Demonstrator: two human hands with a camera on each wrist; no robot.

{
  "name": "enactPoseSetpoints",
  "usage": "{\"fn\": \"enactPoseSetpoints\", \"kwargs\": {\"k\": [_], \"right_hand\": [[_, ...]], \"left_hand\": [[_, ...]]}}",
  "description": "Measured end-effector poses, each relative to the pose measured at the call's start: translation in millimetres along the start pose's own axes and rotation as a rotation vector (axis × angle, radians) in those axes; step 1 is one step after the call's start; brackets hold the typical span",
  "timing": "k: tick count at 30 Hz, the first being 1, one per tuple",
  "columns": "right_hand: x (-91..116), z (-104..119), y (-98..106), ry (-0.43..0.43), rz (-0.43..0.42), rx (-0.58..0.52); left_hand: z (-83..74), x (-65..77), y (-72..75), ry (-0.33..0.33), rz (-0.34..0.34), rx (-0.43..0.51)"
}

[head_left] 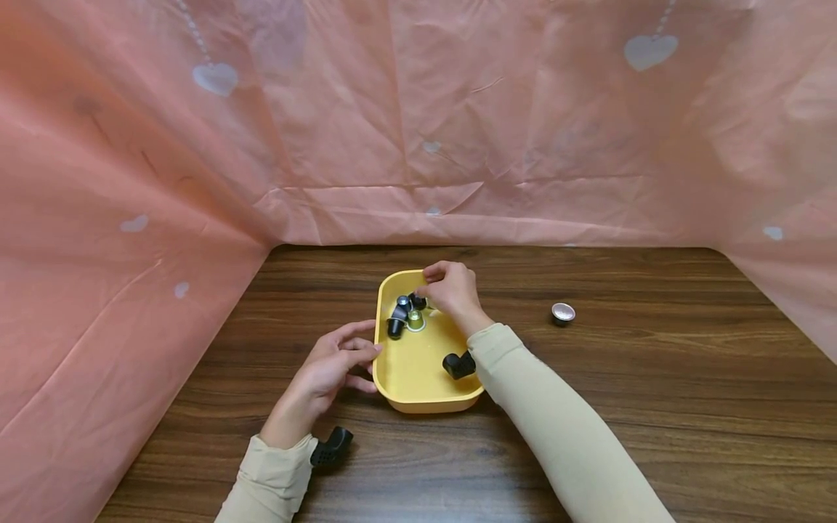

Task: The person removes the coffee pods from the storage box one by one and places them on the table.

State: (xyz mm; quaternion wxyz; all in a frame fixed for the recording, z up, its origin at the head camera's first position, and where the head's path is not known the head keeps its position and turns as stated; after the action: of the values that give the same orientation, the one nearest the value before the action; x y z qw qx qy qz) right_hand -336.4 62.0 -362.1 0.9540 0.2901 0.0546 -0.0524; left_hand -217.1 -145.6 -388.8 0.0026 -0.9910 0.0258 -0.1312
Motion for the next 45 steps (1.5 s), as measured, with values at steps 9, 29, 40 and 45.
{"fn": "enactPoseSetpoints", "kwargs": {"k": [9,29,40,45], "right_hand": [[0.1,1.4,-1.1,0.017,-0.013,-0.009],[2.9,9.6,-0.1,0.076,0.001,0.196],[1.7,15.3,-10.1,0.165,0.052,0.317],[0.6,15.7,-13.7,0.171,0.063,0.394]], "left_hand": [[0.3,-0.5,0.8,0.004,0.005,-0.004],[1.0,-0.6,0.1,-0.001,0.002,-0.006],[2.6,-0.6,-1.1,-0.007,0.009,0.012],[2.2,0.1,-2.4,-0.008,0.012,0.010]]}}
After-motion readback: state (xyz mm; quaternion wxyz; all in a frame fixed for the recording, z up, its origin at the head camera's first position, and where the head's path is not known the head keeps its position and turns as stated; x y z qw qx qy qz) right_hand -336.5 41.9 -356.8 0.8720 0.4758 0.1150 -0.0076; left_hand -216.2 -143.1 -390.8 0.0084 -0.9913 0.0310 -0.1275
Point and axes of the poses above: each hand's wrist, its own x-axis away from the middle knuckle, its own y-axis out of the back of the hand, z = x × y, the point moved 3 cm from there along -x, towards the middle knuckle, and after that the axes turned 5 degrees about -z, right-handed, at the moved point
